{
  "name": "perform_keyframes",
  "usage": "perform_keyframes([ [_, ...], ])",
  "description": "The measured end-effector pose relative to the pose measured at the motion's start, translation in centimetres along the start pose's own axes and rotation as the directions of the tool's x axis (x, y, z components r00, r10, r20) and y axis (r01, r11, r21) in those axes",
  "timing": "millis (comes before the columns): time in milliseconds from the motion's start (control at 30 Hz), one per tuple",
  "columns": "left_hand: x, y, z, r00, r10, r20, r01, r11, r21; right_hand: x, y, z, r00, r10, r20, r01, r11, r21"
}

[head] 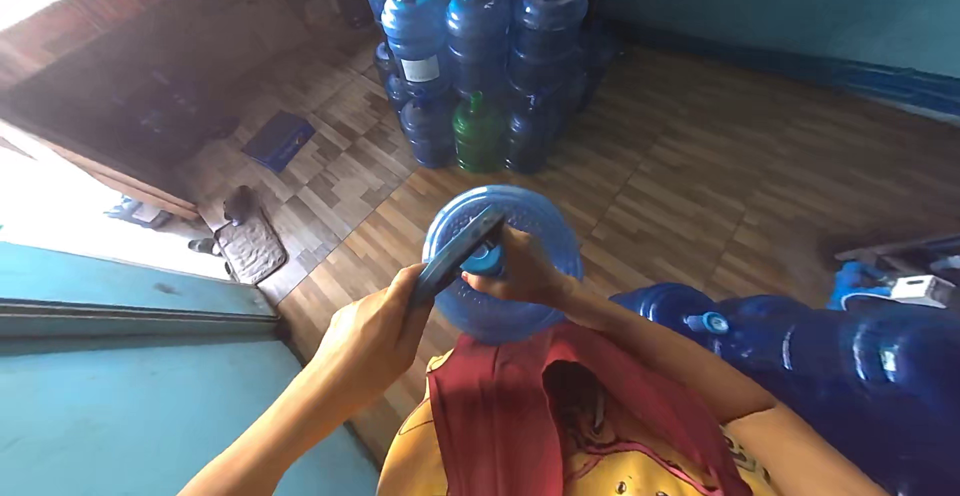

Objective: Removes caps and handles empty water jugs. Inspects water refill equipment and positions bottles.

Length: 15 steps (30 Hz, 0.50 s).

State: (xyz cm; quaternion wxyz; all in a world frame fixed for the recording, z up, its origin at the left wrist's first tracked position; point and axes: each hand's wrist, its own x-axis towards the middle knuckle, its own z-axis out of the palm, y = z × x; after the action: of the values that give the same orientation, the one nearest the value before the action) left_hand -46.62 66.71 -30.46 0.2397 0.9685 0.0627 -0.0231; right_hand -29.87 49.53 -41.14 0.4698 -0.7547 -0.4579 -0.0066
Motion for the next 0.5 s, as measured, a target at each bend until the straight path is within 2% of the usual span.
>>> perform_keyframes([
  [33,0.3,-1.0,0.4,1.000,-0.015,-0.001,0.015,0.991,-0.130,0.3,0.1,0.0,1.000,-0.013,-0.026,0.013,1.000,-0.020],
  [100,1.4,-2.7,2.3,0.992,-0.018,-0.127,-0.035,0.915,-0.402,0.7,0.8,0.1,0.997,-0.042,-0.069,0.040,0.998,-0.038],
  [167,3.1,-3.3,4.1,0.974,-0.113,-0.196,-0.038,0.773,-0.633,0.9,1.8,0.3,0.996,-0.031,-0.079,0.028,0.999,-0.045],
  [233,5.1,-3.3,5.6,0.960,-0.202,-0.195,-0.020,0.641,-0.767,1.1,2.6,0.5,0.997,0.021,-0.068,-0.023,0.999,-0.030],
  [267,6.0,-3.3,6.3,0.953,-0.223,-0.203,-0.021,0.622,-0.783,1.4,3.0,0.7,0.997,0.045,-0.067,-0.047,0.999,-0.021],
  [333,7.4,-3.0,7.6,0.942,-0.211,-0.260,-0.050,0.680,-0.731,1.9,3.9,1.1,0.995,0.069,-0.065,-0.070,0.997,-0.012],
  [433,9.5,-2.9,8.4,0.921,-0.042,-0.387,-0.175,0.844,-0.508,3.4,4.9,1.9,0.997,0.066,-0.041,-0.067,0.997,-0.031],
  [500,11.2,-3.4,8.4,0.928,0.044,-0.369,-0.184,0.917,-0.354,4.6,5.7,2.5,0.997,0.071,0.000,-0.071,0.996,-0.051],
])
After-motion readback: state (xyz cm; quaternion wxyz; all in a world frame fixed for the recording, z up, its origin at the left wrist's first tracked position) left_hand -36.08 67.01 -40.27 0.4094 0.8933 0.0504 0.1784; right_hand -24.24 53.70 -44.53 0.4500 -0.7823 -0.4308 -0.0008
